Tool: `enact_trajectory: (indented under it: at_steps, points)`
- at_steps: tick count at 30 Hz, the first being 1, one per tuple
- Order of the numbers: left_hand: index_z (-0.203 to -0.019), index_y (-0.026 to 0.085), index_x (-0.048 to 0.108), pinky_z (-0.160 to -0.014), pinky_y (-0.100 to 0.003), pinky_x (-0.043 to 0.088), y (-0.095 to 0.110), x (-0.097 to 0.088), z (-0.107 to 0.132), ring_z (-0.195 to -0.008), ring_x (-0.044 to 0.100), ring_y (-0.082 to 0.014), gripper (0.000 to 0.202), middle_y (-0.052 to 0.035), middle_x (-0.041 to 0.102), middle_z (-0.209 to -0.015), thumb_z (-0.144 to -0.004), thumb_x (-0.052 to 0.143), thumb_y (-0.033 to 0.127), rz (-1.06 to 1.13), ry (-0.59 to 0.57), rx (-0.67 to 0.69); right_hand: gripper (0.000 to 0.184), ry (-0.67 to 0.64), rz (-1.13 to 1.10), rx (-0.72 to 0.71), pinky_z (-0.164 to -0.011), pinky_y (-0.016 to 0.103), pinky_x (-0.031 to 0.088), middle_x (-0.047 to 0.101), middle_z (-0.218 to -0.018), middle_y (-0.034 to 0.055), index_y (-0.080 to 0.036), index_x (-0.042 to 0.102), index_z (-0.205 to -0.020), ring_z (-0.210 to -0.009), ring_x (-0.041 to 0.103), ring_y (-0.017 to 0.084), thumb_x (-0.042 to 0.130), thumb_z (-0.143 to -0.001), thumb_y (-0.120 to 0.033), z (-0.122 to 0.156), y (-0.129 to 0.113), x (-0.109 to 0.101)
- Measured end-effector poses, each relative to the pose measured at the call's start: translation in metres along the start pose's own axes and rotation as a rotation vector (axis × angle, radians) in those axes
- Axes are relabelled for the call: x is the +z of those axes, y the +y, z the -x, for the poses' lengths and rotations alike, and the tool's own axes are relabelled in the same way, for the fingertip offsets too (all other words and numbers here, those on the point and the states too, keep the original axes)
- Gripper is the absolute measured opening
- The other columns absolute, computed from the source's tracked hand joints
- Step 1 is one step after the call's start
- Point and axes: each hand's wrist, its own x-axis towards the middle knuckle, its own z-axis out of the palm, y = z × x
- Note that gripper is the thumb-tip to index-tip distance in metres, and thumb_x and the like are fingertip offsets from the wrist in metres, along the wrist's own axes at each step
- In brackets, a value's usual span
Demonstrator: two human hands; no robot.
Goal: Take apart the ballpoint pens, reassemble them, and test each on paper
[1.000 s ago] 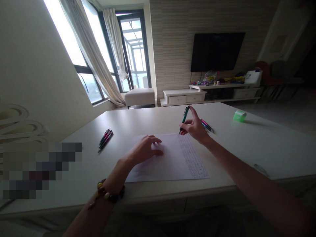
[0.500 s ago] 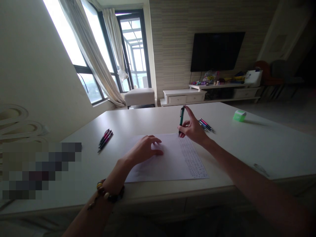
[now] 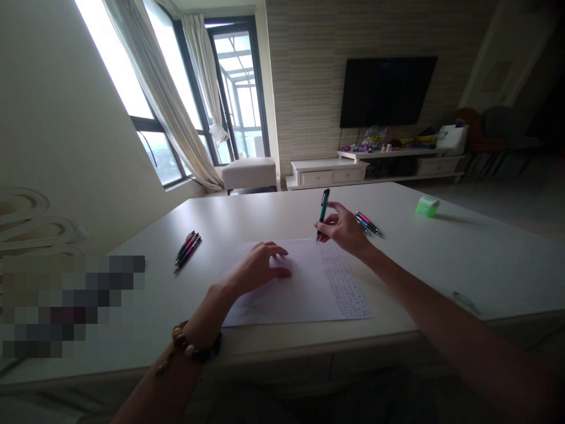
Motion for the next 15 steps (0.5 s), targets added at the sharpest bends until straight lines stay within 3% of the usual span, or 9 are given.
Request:
enact_trajectory:
  at_steps: [2, 4, 6, 9, 11, 15]
  points:
    - [-0.105, 0.024, 0.067, -0.082, -0.030, 0.047, -0.001, 0.001, 0.000, -0.089, 0.061, -0.0199, 0.043, -0.0052, 0.064, -0.103, -0.071, 0.066, 0.050, 0.001, 0.005, 0.008, 0.020, 0.001, 0.061, 0.032, -0.039, 0.022, 0.047, 0.059, -0.055, -0.0007, -0.015, 0.054, -0.079, -0.041, 0.057, 0.012, 0.065, -0.070, -0.028, -0.004, 0.008, 0.001]
    - [-0.104, 0.024, 0.067, -0.082, -0.030, 0.047, -0.001, 0.001, 0.000, -0.089, 0.061, -0.0200, 0.042, -0.0050, 0.065, -0.103, -0.071, 0.066, 0.050, 0.005, 0.010, 0.012, 0.018, -0.005, 0.064, 0.078, -0.032, 0.020, 0.037, 0.050, -0.045, -0.0037, -0.018, 0.046, -0.067, -0.034, 0.049, 0.010, 0.056, -0.076, -0.030, -0.007, 0.016, 0.002]
    - [-0.103, 0.024, 0.067, -0.083, -0.031, 0.047, -0.001, 0.001, 0.000, -0.090, 0.061, -0.0203, 0.042, -0.0053, 0.065, -0.103, -0.071, 0.066, 0.051, 0.010, 0.011, 0.007, 0.019, -0.035, 0.005, 0.138, -0.029, 0.019, 0.029, 0.042, -0.039, -0.0063, -0.020, 0.043, -0.066, -0.030, 0.041, 0.008, 0.045, -0.082, -0.029, -0.008, 0.021, 0.003]
    - [-0.104, 0.024, 0.067, -0.084, -0.031, 0.047, 0.001, 0.001, 0.000, -0.091, 0.060, -0.0213, 0.043, -0.0059, 0.064, -0.104, -0.071, 0.065, 0.051, 0.011, 0.003, -0.006, 0.016, -0.107, -0.013, 0.198, -0.031, 0.018, 0.028, 0.046, -0.043, -0.0052, -0.019, 0.048, -0.069, -0.033, 0.040, 0.008, 0.044, -0.082, -0.028, -0.008, 0.024, 0.004]
    - [-0.104, 0.024, 0.067, -0.084, -0.031, 0.047, 0.001, 0.000, 0.000, -0.092, 0.060, -0.0218, 0.043, -0.0061, 0.064, -0.105, -0.071, 0.065, 0.051, 0.008, -0.002, -0.007, 0.021, -0.161, 0.041, 0.208, -0.034, 0.018, 0.031, 0.051, -0.049, -0.0023, -0.017, 0.055, -0.069, -0.038, 0.045, 0.008, 0.049, -0.081, -0.033, -0.007, 0.025, 0.004]
    - [-0.104, 0.025, 0.067, -0.083, -0.030, 0.047, 0.001, 0.000, 0.000, -0.092, 0.060, -0.0210, 0.041, -0.0047, 0.065, -0.103, -0.071, 0.065, 0.049, -0.003, 0.011, 0.006, 0.050, -0.200, 0.187, 0.203, -0.040, 0.020, 0.034, 0.050, -0.049, 0.0010, -0.014, 0.065, -0.060, -0.043, 0.046, 0.009, 0.043, -0.084, -0.053, -0.004, 0.024, 0.006]
